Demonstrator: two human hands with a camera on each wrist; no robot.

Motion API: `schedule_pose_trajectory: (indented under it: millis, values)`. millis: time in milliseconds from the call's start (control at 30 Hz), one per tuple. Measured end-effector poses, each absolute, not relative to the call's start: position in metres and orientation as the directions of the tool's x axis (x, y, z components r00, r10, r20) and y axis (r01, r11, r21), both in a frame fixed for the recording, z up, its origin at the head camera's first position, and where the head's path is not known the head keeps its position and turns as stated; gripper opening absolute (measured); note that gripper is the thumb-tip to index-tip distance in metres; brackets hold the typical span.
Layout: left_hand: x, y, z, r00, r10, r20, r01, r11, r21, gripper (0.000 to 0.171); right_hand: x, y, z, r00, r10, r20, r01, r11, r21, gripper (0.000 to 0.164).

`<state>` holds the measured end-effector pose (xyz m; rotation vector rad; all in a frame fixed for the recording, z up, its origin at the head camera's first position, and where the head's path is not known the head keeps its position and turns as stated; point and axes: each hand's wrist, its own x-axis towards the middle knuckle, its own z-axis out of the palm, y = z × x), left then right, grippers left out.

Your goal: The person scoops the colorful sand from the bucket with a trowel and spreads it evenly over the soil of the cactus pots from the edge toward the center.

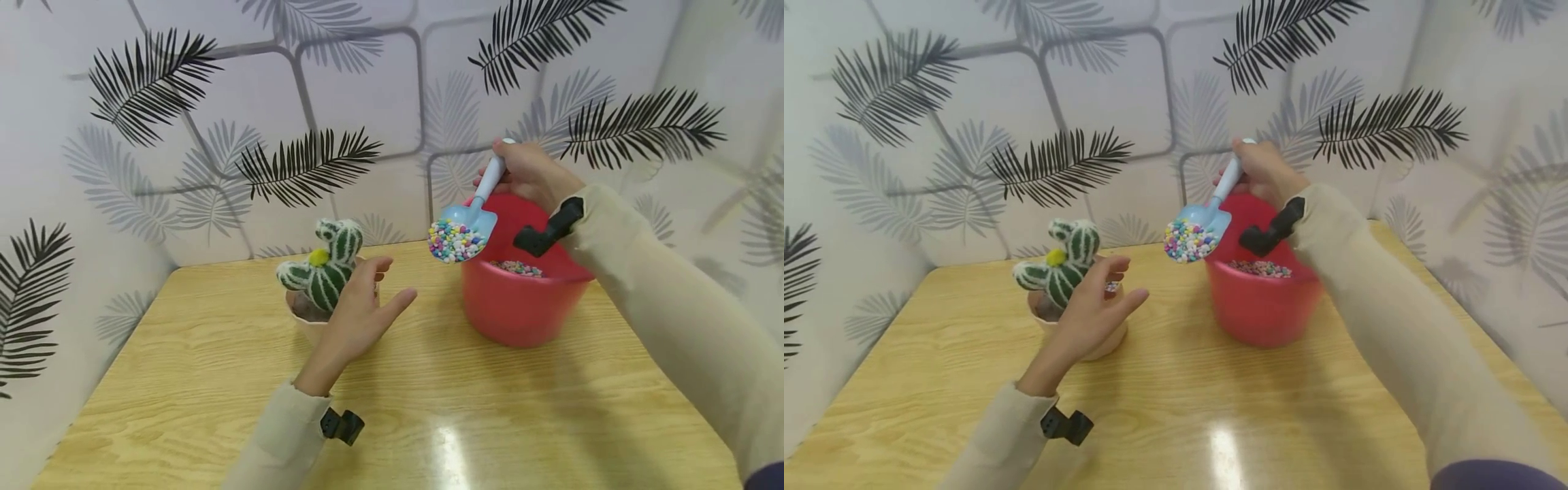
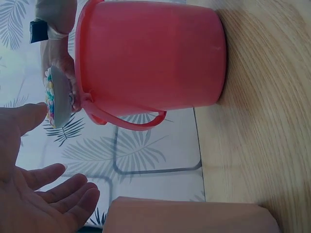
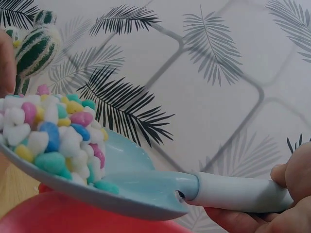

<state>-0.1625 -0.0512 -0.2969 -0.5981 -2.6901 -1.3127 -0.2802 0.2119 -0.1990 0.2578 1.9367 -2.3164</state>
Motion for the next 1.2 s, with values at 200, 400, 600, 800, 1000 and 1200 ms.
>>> schedule_pose_trajectory:
  millis: [200,400,600,800,1000,1200]
  values:
    - [-0.157,-0.063,-0.298,-0.923,0.298,0.245,0.378,0.573,0.727,0.057,-0.283,0.201,-0.2,-0.978,0.004,-0.207,0.203,-0.181,-0.962,0.016]
    - [-0.149,-0.088,-0.295,-0.917,0.317,0.242,0.389,0.572,0.722,0.058,-0.288,0.186,-0.203,-0.979,-0.008,-0.202,0.2,-0.192,-0.961,0.016]
    - [-0.142,-0.112,-0.29,-0.922,0.316,0.222,0.374,0.588,0.717,0.055,-0.291,0.177,-0.205,-0.975,-0.011,-0.22,0.218,-0.194,-0.956,0.024]
    - [-0.136,-0.134,-0.286,-0.925,0.303,0.229,0.372,0.61,0.7,0.045,-0.292,0.168,-0.208,-0.975,-0.03,-0.219,0.221,-0.171,-0.96,0.021]
    - [-0.136,-0.159,-0.286,-0.944,0.242,0.225,0.329,0.638,0.696,0.04,-0.294,0.159,-0.211,-0.972,-0.019,-0.232,0.233,-0.136,-0.963,0.018]
    - [-0.143,-0.181,-0.288,-0.966,0.185,0.18,0.257,0.659,0.707,0.047,-0.297,0.15,-0.213,-0.975,-0.029,-0.219,0.221,-0.124,-0.967,0.026]
